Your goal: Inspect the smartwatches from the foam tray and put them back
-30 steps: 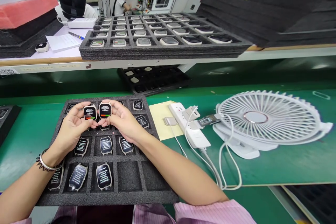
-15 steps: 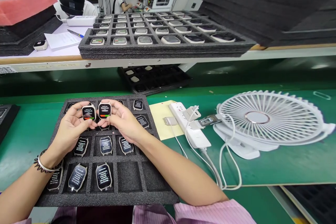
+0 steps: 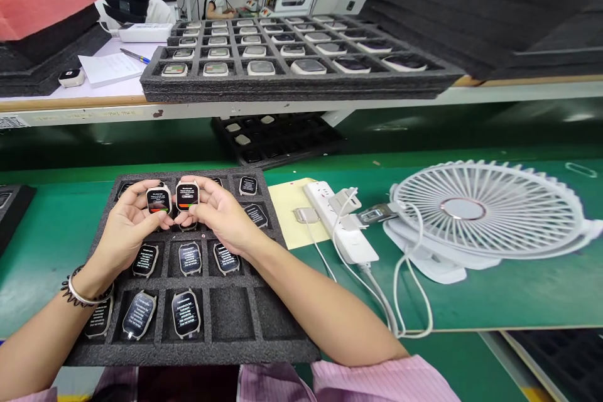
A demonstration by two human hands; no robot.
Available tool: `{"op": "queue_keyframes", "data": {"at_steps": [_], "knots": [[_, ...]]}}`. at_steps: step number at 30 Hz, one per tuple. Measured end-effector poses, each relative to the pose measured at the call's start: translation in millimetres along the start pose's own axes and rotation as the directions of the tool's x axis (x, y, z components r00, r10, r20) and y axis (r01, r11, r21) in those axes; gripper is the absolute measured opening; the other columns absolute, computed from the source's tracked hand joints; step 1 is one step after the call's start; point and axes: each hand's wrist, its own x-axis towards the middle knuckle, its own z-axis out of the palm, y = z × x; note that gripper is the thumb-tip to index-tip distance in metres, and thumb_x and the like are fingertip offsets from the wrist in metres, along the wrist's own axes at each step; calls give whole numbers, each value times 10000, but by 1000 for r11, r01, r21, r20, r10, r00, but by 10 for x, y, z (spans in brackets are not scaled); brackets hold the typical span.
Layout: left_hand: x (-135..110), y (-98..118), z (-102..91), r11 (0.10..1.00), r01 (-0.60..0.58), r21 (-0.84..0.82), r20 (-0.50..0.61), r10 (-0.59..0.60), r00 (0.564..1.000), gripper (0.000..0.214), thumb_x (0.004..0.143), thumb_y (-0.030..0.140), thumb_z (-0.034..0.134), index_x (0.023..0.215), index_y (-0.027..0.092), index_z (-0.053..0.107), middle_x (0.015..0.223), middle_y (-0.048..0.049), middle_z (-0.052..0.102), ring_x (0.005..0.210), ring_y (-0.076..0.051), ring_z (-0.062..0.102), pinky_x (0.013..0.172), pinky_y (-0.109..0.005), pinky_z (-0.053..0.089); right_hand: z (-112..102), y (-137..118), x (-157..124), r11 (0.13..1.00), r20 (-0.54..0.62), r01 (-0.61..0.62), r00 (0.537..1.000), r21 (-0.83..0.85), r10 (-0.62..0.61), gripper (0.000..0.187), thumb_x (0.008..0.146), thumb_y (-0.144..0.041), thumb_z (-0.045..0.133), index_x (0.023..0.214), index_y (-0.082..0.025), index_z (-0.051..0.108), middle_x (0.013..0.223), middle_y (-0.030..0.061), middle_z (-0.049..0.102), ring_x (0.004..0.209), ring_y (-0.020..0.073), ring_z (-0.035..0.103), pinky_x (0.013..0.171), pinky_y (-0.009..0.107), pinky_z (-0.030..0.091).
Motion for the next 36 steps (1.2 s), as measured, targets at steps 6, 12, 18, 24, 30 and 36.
{"op": "queue_keyframes", "data": {"at_steps": [6, 12, 18, 24, 30, 36], "knots": [[-11, -5, -18, 1000, -7, 4, 14, 7, 1000, 450, 791, 134, 718, 1211, 168, 558, 972, -22, 703, 651, -94, 704, 648, -215, 600, 4, -1, -4, 1000, -21, -7, 1000, 0, 7, 468, 725, -94, 668, 1170, -208, 578, 940, 2, 719, 721, 142, 716, 697, 275, 567], [-4, -5, -10, 1000, -5, 9, 18, 5, 1000, 472, 768, 116, 724, 1204, 171, 552, 988, -24, 704, 656, -90, 702, 651, -206, 596, 4, 2, 4, 1000, -13, -10, 1000, -6, 10, 489, 702, -84, 658, 1168, -205, 574, 923, -1, 716, 723, 140, 717, 704, 264, 564], [8, -4, -5, 1000, -15, 16, 13, 14, 1000, 445, 771, 143, 751, 1171, 173, 558, 967, -22, 711, 632, -82, 690, 619, -189, 587, -10, 21, 0, 999, 11, 4, 1000, -34, -4, 472, 749, -116, 700, 1188, -216, 560, 948, 4, 698, 739, 141, 709, 709, 275, 566], [-18, 3, -10, 1000, 19, 20, 31, -19, 999, 495, 781, 152, 741, 1240, 181, 559, 1100, -54, 692, 735, -122, 733, 751, -262, 632, 8, -2, -9, 998, -24, 19, 1000, -55, -20, 485, 706, -101, 672, 1161, -220, 553, 896, -19, 676, 726, 134, 685, 696, 269, 538], [-44, 45, 4, 995, 95, 15, 34, -96, 995, 466, 806, 195, 690, 1255, 167, 572, 1086, -70, 708, 722, -170, 754, 728, -312, 647, 7, -9, 7, 994, -67, 23, 997, -107, -30, 397, 736, -158, 711, 1103, -210, 569, 829, -37, 643, 620, 107, 621, 607, 254, 481], [-44, 52, 21, 994, 102, 31, 15, -103, 995, 425, 820, 254, 707, 1219, 160, 595, 995, -47, 714, 657, -170, 744, 669, -314, 649, -2, 8, 15, 993, -88, 10, 996, -120, -20, 378, 742, -222, 756, 1077, -209, 581, 821, -40, 630, 579, 99, 589, 561, 251, 445]]}}
